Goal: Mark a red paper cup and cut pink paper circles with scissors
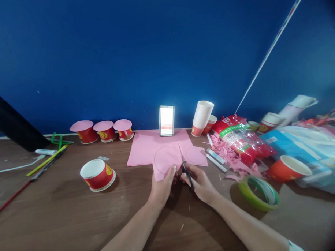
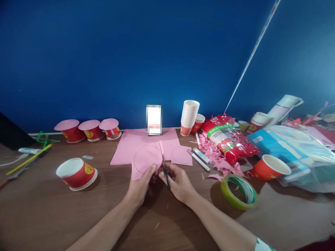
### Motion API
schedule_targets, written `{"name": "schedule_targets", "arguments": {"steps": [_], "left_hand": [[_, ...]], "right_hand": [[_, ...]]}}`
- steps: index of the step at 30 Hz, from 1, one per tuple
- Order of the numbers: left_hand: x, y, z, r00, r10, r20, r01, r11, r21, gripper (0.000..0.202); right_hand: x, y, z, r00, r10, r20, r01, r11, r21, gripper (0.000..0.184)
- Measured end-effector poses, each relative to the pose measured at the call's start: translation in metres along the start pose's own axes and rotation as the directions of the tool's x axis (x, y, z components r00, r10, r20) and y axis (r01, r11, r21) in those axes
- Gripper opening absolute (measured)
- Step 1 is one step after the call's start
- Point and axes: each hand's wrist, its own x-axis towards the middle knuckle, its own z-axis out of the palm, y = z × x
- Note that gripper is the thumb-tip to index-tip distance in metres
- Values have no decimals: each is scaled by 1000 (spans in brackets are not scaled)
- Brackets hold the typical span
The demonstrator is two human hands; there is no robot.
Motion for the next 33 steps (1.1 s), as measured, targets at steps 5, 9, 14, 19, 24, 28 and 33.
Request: {"name": "schedule_targets", "arguments": {"steps": [5,9,14,19,24,28,33], "left_hand": [[1,-1,-1,1000,0,-2,0,1000,12,34],[1,-2,-1,1000,11,-2,-11,1000,6,33],[1,-2,-1,1000,3,8,-3,1000,1,33],[0,0,0,1000,-20,-14,20,1000,-14,34],[1,0,0,1000,-17,1,17,1000,-1,35],[1,-2,0,1000,-29,-9,29,1000,7,37],[1,-3,-1,1000,-29,4,29,1000,-3,37]], "right_hand": [[0,-1,0,1000,0,-2,0,1000,-13,35],[0,0,0,1000,-3,1,3,1000,-15,35],[0,1,0,1000,-3,-13,2,1000,-14,35],[0,1,0,1000,11,-24,-12,999,-31,37],[0,1,-1,1000,7,-16,-7,1000,-17,35],[1,1,-1,1000,5,-26,-5,1000,-16,37],[1,5,-1,999,17,-47,-19,999,-38,38]]}}
